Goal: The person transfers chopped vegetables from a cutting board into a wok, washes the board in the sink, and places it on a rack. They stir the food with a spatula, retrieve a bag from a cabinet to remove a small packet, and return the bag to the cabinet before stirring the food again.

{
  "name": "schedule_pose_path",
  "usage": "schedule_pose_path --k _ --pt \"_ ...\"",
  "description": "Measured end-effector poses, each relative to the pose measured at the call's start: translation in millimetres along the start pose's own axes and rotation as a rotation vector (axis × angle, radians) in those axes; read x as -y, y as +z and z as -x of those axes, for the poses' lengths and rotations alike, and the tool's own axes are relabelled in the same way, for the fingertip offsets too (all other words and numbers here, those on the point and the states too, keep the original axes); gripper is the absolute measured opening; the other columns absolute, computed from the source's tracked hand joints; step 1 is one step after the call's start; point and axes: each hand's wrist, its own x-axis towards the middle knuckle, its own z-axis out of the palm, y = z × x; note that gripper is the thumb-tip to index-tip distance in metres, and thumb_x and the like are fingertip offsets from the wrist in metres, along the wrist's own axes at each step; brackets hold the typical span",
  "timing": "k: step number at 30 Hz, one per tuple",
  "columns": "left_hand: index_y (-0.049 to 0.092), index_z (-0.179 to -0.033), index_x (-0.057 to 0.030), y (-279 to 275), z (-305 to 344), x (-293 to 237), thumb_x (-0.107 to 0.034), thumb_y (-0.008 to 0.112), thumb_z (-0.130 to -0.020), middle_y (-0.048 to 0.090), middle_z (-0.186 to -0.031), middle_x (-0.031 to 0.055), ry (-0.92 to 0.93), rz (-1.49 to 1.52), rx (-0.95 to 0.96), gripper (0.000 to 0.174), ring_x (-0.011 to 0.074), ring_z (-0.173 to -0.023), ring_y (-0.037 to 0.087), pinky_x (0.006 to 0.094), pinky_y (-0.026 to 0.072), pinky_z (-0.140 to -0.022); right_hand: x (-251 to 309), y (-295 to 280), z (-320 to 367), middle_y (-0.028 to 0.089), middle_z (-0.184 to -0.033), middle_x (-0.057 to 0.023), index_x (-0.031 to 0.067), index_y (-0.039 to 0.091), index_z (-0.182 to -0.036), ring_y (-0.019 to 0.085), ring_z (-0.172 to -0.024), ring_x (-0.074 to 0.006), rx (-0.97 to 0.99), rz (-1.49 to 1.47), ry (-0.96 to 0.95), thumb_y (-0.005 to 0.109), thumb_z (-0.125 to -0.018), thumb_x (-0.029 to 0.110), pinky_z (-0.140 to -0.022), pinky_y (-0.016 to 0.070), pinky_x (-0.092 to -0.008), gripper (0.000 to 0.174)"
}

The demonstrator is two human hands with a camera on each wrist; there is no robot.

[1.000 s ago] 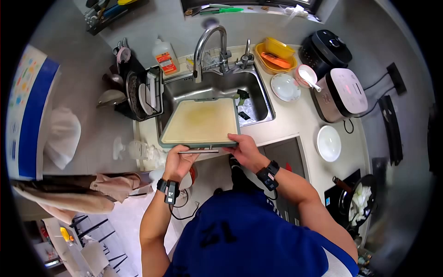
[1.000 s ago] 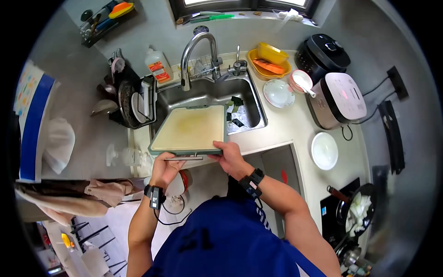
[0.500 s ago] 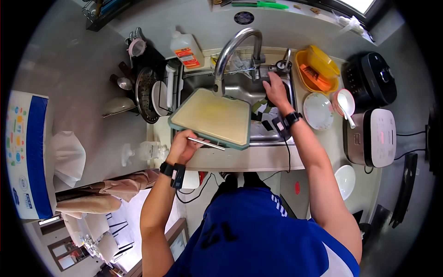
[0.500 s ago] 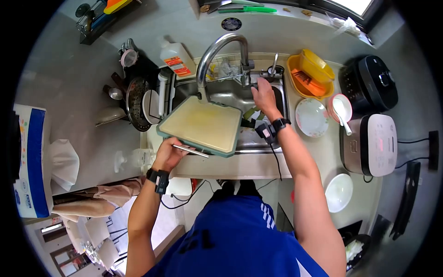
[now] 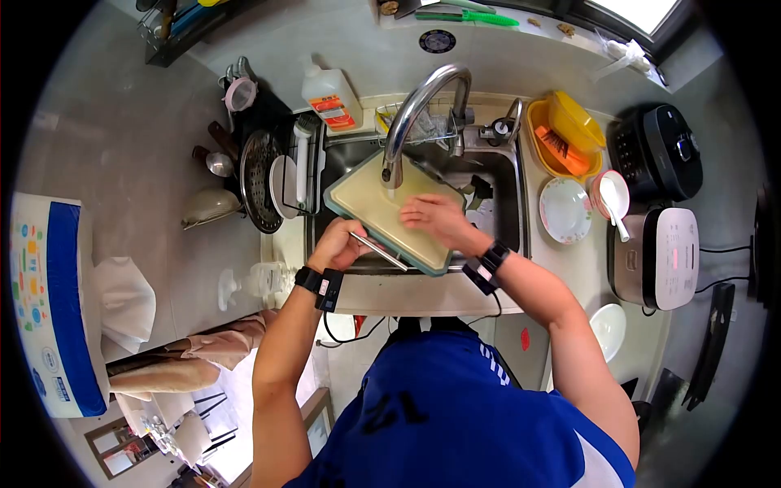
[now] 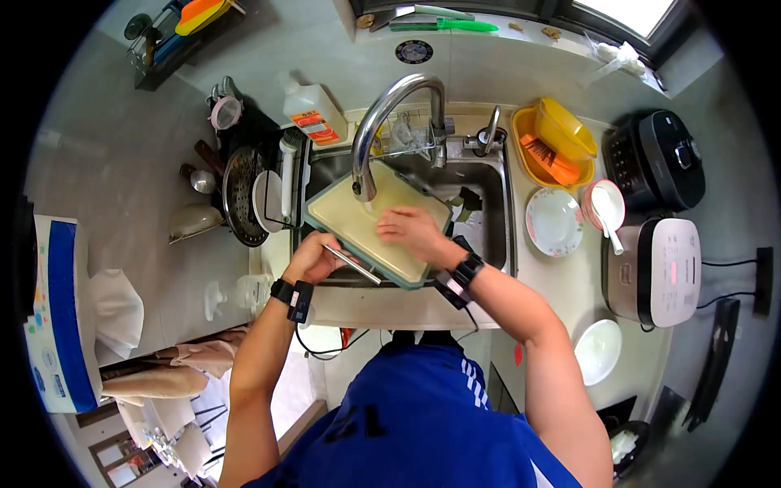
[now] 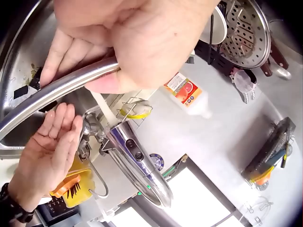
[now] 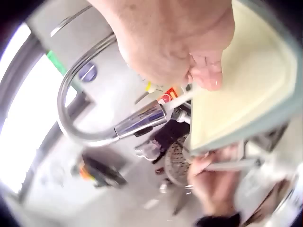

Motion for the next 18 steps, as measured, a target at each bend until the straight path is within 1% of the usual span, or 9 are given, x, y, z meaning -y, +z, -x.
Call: schedule_pose_path --k 2,5,6,8,11,13,14,17,18 --pt "0.060 -0.117 0.0096 8.4 5.5 1.7 0.003 0.054 -0.076 0.070 -0.106 0.0199 0.011 -0.052 0.024 0.042 0.0356 -0.092 0.071 0.0509 0.0614 -0.087 -16.9 12.9 -22.1 0.067 -0.108 -0.0127 -0.0016 0.061 -0.117 0.066 -0.104 -0.0232 0.002 -0.426 0.093 0.060 -0.100 0.011 -0.095 0.0567 -0.0328 0.022" --pt "0.060 -0.119 0.0091 12.7 12.4 0.5 0.003 0.054 -0.076 0.070 -0.107 0.0185 -0.002 -0.086 0.000 0.044 0.0326 -0.091 0.071 0.0490 0.0621 -0.086 -17.8 23.1 -62.9 0.065 -0.112 -0.0139 -0.0009 0.058 -0.120 0.065 -0.110 -0.0276 0.077 -0.561 0.087 0.056 -0.104 0.016 -0.098 0.0563 -0.0363 0.023" --pt "0.060 -0.118 0.0084 14.1 14.3 0.2 0.003 0.054 -0.075 0.070 -0.107 0.0183 -0.004 -0.092 -0.008 0.044 0.0308 -0.091 0.071 0.0486 0.0623 -0.084 -18.8 30.0 -70.2 0.065 -0.113 -0.0134 -0.0011 0.058 -0.119 0.065 -0.110 -0.0260 0.102 -0.596 0.063 0.056 -0.104 0.016 -0.098 0.0558 -0.0359 0.023" --pt "0.060 -0.114 0.0091 9.4 13.5 0.2 0.002 0.054 -0.077 0.070 -0.104 0.0188 -0.001 -0.085 0.009 0.038 0.0326 -0.088 0.071 0.0489 0.0620 -0.084 -22.5 43.6 -80.7 0.064 -0.116 -0.0124 -0.0015 0.059 -0.118 0.065 -0.109 -0.0229 0.148 -0.666 0.013 0.057 -0.103 0.016 -0.098 0.0549 -0.0349 0.023" --pt "0.061 -0.107 0.0090 10.6 13.5 -1.0 0.002 0.053 -0.077 0.070 -0.101 0.0189 0.003 -0.060 0.007 0.032 0.0334 -0.087 0.071 0.0510 0.0614 -0.084 -3.6 76.1 -46.1 0.062 -0.122 -0.0123 -0.0043 0.059 -0.126 0.062 -0.113 -0.0173 0.141 -0.062 -0.093 0.054 -0.106 0.019 -0.101 0.0505 -0.0296 0.031" --pt "0.062 -0.105 0.0075 6.1 11.4 2.0 0.002 0.054 -0.076 0.070 -0.104 0.0184 0.004 -0.026 0.007 0.031 0.0326 -0.087 0.071 0.0538 0.0608 -0.085 -10.9 74.2 -40.5 0.060 -0.132 -0.0139 -0.0043 0.056 -0.134 0.058 -0.122 -0.0166 0.222 0.043 -0.135 0.050 -0.108 0.027 -0.105 0.0458 -0.0278 0.041" --pt "0.062 -0.097 0.0065 3.9 10.9 4.1 0.001 0.054 -0.076 0.069 -0.103 0.0195 0.009 -0.018 -0.008 0.023 0.0339 -0.089 0.071 0.0555 0.0600 -0.086 -14.9 73.0 -37.5 0.059 -0.136 -0.0147 -0.0043 0.054 -0.139 0.056 -0.126 -0.0162 0.260 0.095 -0.155 0.048 -0.109 0.031 -0.107 0.0434 -0.0269 0.046" --pt "0.062 -0.092 0.0058 -17.1 0.5 18.4 0.000 0.054 -0.076 0.068 -0.100 0.0193 0.023 -0.019 -0.030 0.019 0.0338 -0.088 0.070 0.0555 0.0597 -0.086 -20.1 84.4 -20.0 0.053 -0.147 -0.0194 -0.0021 0.046 -0.149 0.047 -0.139 -0.0207 0.243 0.491 -0.295 0.039 -0.111 0.041 -0.115 0.0366 -0.0295 0.058" --pt "0.062 -0.097 0.0061 -21.8 1.3 21.4 0.000 0.055 -0.075 0.067 -0.096 0.0175 0.027 -0.041 -0.014 0.024 0.0337 -0.087 0.069 0.0547 0.0596 -0.086 -37.1 77.4 -31.0 0.039 -0.159 -0.0205 0.0023 0.038 -0.155 0.035 -0.149 -0.0264 0.313 0.563 -0.349 0.035 -0.111 0.045 -0.121 0.0276 -0.0355 0.062"
